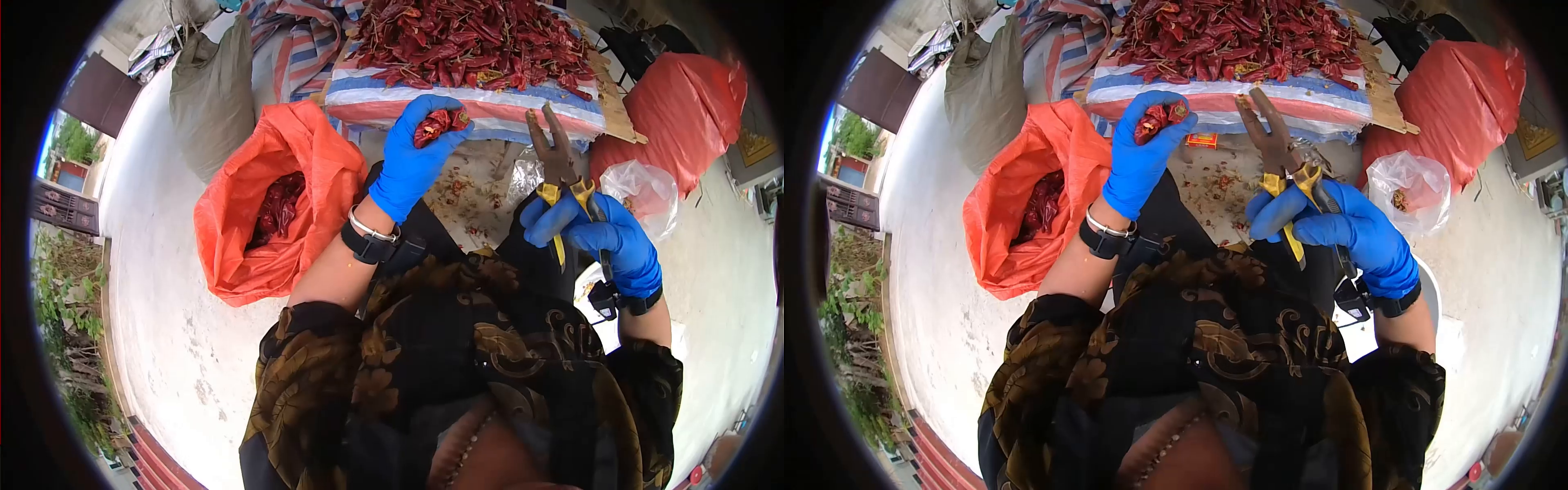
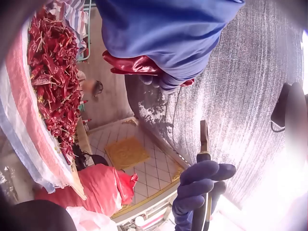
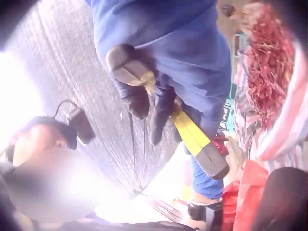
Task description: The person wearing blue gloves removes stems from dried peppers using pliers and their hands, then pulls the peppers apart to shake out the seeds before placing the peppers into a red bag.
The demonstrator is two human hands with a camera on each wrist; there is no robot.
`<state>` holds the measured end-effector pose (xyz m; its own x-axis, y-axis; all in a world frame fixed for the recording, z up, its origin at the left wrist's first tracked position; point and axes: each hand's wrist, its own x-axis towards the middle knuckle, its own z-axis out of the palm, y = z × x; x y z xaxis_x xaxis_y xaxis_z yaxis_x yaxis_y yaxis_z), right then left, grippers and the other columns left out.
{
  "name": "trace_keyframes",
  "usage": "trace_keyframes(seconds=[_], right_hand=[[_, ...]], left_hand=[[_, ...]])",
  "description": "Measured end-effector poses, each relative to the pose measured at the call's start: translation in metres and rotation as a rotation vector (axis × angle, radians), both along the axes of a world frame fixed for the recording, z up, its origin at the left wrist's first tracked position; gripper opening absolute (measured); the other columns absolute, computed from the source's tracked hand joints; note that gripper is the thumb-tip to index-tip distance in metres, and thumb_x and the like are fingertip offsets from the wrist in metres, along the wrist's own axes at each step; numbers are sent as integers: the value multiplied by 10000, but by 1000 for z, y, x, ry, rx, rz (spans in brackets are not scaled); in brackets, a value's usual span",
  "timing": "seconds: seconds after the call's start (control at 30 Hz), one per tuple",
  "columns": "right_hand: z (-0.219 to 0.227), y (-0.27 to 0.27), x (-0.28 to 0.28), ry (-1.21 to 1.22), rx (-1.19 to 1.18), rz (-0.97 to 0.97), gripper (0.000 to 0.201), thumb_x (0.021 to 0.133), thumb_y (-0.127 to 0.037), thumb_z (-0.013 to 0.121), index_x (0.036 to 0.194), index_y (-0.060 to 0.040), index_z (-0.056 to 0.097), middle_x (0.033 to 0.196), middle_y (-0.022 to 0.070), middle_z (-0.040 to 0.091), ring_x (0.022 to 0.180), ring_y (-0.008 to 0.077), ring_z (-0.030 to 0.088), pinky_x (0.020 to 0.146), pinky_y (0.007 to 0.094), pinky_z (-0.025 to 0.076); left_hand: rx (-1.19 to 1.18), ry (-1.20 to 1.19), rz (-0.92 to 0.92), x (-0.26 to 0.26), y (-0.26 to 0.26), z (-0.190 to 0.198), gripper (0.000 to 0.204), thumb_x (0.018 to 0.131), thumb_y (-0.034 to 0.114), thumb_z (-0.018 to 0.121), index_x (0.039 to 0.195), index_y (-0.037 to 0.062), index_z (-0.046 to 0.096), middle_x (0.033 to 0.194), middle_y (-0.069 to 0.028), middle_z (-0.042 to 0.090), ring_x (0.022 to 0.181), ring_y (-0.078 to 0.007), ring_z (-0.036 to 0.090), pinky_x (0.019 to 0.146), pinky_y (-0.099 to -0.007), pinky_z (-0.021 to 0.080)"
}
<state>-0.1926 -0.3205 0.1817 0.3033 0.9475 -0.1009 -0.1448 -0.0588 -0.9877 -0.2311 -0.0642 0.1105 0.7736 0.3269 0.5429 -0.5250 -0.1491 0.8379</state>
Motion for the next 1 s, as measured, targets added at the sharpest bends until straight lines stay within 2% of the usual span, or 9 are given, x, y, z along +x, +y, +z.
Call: trace_keyframes(seconds=[0.07,0.17,0.27,0.3,0.37,0.5,0.73,0.93,1.0], right_hand=[[1,2,-6,-18,-3,15,382,746,-146,590,1078,40,550,1104,147,534,1006,257,519,915,323,360],[2,2,-11,-1067,-261,-189,435,810,-108,531,1195,56,411,1075,171,547,981,278,543,852,323,405],[-6,0,-6,-1285,-338,-283,442,798,-87,551,1197,35,406,1080,175,535,983,304,539,849,344,407],[-8,0,-4,-1374,-290,-327,326,766,-154,572,1022,34,500,1134,211,480,895,372,530,718,403,457],[-8,0,-3,-1437,-305,-338,321,762,-155,572,1016,29,503,1138,203,478,887,360,530,716,397,454],[-7,-1,-8,-1630,-365,-350,315,748,-160,577,1006,9,512,1139,181,479,876,331,525,725,379,445],[-11,-3,-4,-1637,-349,-369,306,742,-159,581,993,4,516,1124,167,483,865,320,521,731,374,438],[-14,-1,-8,-1684,-513,-381,268,749,-191,609,925,-5,529,1013,145,508,837,301,534,706,368,447],[-21,-2,-3,-1646,-360,-378,247,755,-219,621,859,-14,531,901,135,518,763,293,549,643,366,457]], left_hand=[[60,-20,-8,-2,1,2,249,744,-35,640,967,31,553,934,-13,570,863,-92,545,775,-228,449],[99,-35,-28,-3,-2,4,261,728,-47,645,964,23,557,948,-23,572,866,-103,550,778,-232,451],[219,-38,-13,-1,0,2,279,719,-62,638,972,20,555,950,-34,576,871,-113,555,785,-234,449],[187,-46,-32,0,-1,2,283,715,-74,628,973,19,555,947,-34,573,877,-116,553,791,-236,445],[157,-44,-57,1,-2,1,288,712,-86,618,974,18,555,943,-34,570,882,-118,550,798,-238,442],[407,-35,-2,5,-4,3,322,679,-107,605,970,22,559,920,-48,558,877,-147,549,799,-256,434],[691,-74,85,4,-6,14,396,596,-108,606,962,39,568,909,-84,545,846,-226,551,782,-281,432],[831,-85,134,-1,-8,21,411,580,-111,611,957,48,574,887,-89,541,846,-251,544,766,-296,433],[802,-76,102,2,-5,21,414,576,-108,614,958,47,574,891,-89,543,846,-251,546,766,-298,434]])
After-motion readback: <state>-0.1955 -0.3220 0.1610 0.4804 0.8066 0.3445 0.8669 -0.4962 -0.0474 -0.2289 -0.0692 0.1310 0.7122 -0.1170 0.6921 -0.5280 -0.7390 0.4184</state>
